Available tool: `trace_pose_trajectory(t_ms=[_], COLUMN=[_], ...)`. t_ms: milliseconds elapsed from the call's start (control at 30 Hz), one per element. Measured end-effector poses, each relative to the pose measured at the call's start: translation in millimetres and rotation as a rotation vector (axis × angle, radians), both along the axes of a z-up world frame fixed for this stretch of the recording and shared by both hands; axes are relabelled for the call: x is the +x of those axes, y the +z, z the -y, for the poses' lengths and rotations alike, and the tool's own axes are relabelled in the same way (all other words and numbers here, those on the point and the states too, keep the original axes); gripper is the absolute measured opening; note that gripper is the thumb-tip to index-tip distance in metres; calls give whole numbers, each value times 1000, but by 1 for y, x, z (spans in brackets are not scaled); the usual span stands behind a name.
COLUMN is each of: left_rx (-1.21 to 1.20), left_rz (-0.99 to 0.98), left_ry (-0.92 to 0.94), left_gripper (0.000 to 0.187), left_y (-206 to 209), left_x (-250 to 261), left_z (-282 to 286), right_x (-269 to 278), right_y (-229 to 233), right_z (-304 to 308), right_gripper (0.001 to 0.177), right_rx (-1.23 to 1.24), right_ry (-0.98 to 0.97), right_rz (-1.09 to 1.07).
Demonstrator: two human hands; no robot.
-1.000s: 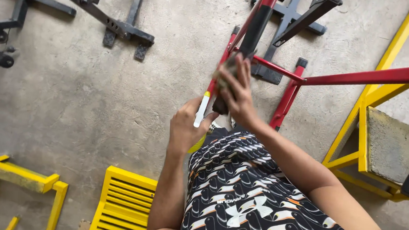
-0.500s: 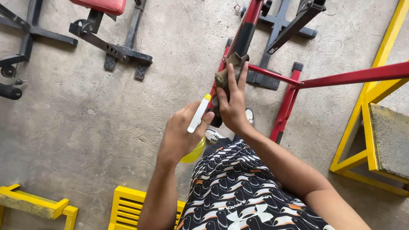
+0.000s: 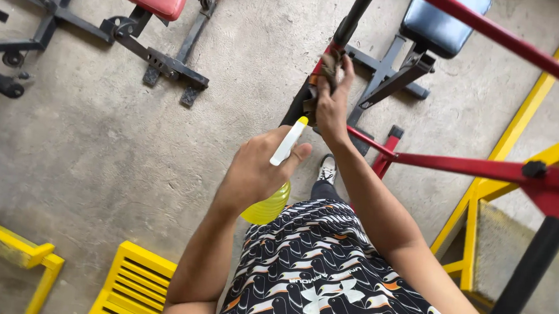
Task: Cleaning and wiping down various gym machines and benches with a spray bottle and cloth.
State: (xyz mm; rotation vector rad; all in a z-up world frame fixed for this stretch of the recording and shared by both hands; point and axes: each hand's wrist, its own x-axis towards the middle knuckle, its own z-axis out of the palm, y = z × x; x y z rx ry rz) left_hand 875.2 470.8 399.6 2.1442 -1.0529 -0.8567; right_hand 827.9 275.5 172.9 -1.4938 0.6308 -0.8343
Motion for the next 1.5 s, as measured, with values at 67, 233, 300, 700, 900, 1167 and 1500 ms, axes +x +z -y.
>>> trace_pose_trajectory(t_ms=[67,233,300,700,900,1167,1500], left_rx=[-53,75,55,-25,-105,-128,-175], left_rz=[14,-96,-62,39,64,37,66], left_ry=[39,213,262,458,456,414,279], left_gripper=[40,41,39,28,26,25,23], left_y=[-5,-22,-44,-72,-73,-61,-72], left_x=[-7,-22,-30,-48,-55,-63,-77], left_z=[25,93,109,129,141,164,200], right_x=[-10,-18,-3,9,6,16,-28], right_y=[-9,34,56,2,17,31,91], right_z=[23,77,83,86,100,192,283], right_gripper=[55,32,32,25,37,51,42], right_rx=[224,356,427,321,98,-1157,-1168], right_ry=[-21,-92,35,301,271,165,132], right_rz=[100,232,307,272,136,-116,-474])
